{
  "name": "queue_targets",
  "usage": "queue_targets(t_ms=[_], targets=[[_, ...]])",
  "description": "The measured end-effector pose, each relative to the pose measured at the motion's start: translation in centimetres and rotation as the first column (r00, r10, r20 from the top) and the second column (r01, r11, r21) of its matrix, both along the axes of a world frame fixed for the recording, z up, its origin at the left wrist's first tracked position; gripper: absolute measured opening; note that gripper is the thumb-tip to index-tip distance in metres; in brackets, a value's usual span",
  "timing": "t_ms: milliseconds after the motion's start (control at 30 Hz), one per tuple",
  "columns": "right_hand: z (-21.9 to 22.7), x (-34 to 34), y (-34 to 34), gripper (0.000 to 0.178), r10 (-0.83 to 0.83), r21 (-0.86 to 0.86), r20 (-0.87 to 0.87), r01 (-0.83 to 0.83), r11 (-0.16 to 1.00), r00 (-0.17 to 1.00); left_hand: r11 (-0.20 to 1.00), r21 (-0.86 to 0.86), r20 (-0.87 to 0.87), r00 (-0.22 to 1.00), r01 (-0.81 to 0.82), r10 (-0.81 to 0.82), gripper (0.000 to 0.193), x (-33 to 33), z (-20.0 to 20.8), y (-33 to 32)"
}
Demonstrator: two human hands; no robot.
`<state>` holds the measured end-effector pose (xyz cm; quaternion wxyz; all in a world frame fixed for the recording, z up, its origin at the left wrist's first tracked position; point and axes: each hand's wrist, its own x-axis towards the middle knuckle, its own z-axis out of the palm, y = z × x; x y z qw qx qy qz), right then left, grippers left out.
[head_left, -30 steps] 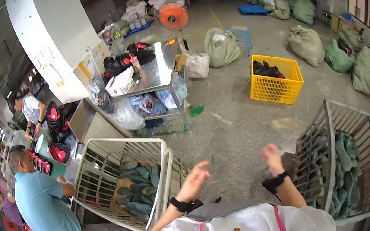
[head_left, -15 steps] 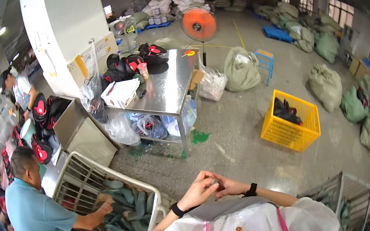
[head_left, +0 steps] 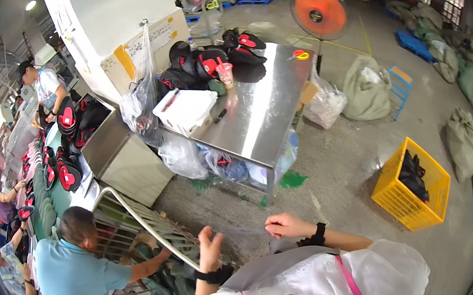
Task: Checking, sorting, and arranging shoe components / uppers at various assembly line stations.
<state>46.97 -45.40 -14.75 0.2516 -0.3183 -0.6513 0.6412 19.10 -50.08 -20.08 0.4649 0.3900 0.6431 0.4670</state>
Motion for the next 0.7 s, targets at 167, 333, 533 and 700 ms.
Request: queue_targets(t_ms=[167, 333, 533, 700], targets=[[3.6, -2.9, 10.1, 0.018, 0.359, 0.129, 0.155, -0.379, 0.916, 0.920, 0.842, 0.237, -0.098, 0.874, 0.485, -0.476, 0.056, 5.3, 7.7, 6.7], [3.7, -5.8, 19.6, 0.028, 0.347, -0.045, -0.163, -0.358, 0.933, 0.924, 0.810, 0.176, 0.328, 0.743, 0.559, -0.584, 0.028, 6.5, 9.0, 15.3], [0.8, -7.0, 27.9, 0.038, -0.001, -0.398, -0.236, -0.096, 0.913, 0.972, 0.974, -0.071, 0.351, 0.919, 0.217, -0.179, 0.025, 1.4, 5.8, 21.8], [-0.8, -12.8, 31.6, 0.047, 0.276, -0.297, -0.265, -0.350, 0.888, 0.924, 0.989, 0.004, 0.648, 0.753, -0.149, 0.111, 0.026, 0.2, 10.6, 30.5]])
